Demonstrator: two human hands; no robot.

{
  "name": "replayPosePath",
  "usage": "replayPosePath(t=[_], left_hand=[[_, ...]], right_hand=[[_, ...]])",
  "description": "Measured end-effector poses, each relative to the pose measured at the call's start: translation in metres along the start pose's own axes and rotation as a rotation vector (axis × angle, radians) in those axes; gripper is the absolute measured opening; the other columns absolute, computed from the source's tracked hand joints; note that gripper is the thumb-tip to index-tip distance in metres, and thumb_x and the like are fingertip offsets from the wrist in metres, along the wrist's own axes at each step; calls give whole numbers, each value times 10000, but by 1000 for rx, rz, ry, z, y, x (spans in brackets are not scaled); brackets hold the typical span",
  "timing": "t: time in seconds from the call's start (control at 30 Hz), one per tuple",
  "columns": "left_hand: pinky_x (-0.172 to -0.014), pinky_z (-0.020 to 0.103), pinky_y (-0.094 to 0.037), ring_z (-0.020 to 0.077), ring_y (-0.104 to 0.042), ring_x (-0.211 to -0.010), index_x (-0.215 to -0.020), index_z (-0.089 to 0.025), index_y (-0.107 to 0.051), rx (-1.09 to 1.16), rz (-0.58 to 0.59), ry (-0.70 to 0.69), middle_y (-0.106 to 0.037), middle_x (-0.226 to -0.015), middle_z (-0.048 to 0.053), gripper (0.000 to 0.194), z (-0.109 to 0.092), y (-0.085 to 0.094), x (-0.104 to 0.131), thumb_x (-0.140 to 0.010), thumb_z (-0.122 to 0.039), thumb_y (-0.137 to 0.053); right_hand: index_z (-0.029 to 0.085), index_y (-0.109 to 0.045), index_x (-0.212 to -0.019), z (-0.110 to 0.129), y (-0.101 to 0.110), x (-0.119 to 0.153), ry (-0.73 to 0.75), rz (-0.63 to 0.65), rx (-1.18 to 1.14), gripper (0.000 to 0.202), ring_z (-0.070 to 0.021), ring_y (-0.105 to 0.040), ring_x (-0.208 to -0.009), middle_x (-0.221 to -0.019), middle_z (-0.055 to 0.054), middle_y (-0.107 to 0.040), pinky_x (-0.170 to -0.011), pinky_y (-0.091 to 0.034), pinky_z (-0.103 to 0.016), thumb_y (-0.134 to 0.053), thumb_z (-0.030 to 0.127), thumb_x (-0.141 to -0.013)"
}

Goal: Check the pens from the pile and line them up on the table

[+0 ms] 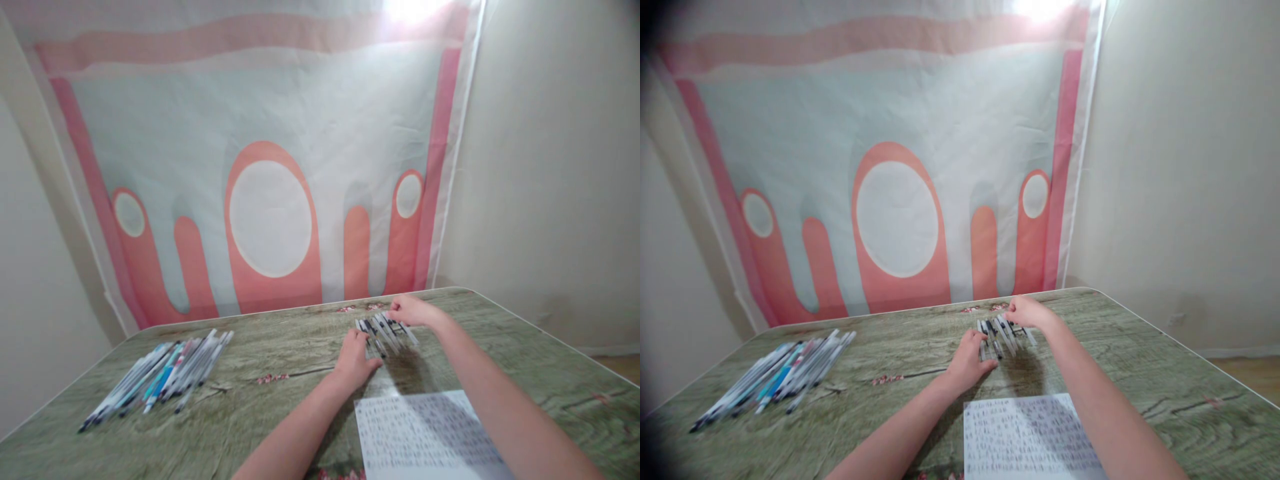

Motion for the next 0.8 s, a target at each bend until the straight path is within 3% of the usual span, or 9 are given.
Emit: replayPosePath(t=[0.2,0.33,0.47,0.6,0.7,0.8], left_hand=[[-876,337,-335,211,-427,-999,-1054,-175,-466,22,-21,-33,-454,-1052,82,525,-2,15,10,-598,-358,-652],[-882,347,-338,204,-436,-1010,-1061,-164,-467,-36,-59,-13,-470,-1060,95,462,19,47,19,-678,-399,-574],[-896,332,-326,195,-451,-1014,-1067,-136,-477,-245,-99,172,-509,-1049,102,391,82,105,36,-734,-339,-511],[-903,297,-301,185,-463,-1005,-1004,-113,-525,-544,-120,481,-532,-1037,108,271,147,182,72,-751,-196,-474],[-873,306,-310,206,-467,-1003,-986,-116,-533,-724,-133,689,-537,-1022,122,247,174,231,104,-752,-158,-462],[-834,306,-331,216,-482,-982,-975,-120,-534,-828,-147,778,-534,-1014,135,231,184,254,125,-779,-177,-426]], right_hand=[[124,-614,-680,9,-2,2,66,13,-4,291,-94,-481,-453,-520,-12,-583,-423,-292,-188,-497,389,-699],[127,-602,-679,24,-12,6,107,51,-32,280,-94,-481,-456,-548,-15,-590,-425,-295,-191,-492,383,-700],[132,-579,-622,40,-23,11,131,93,-44,277,-97,-476,-448,-514,-15,-568,-424,-291,-195,-519,394,-687],[143,-560,-597,51,-31,13,145,128,-76,256,-94,-487,-453,-529,-15,-569,-427,-297,-190,-538,383,-683],[147,-556,-602,53,-35,13,135,139,-86,234,-97,-500,-464,-559,-18,-580,-430,-302,-189,-553,370,-675],[150,-548,-605,57,-36,14,158,132,-72,220,-101,-510,-474,-566,-19,-581,-435,-307,-190,-541,354,-684]])
Point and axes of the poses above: each hand's wrist, its own x-axis away from the middle knuckle, its own y-axis out of the back of the hand, z = x × y, the point moved 8 cm from there along -x, towards the middle knuckle
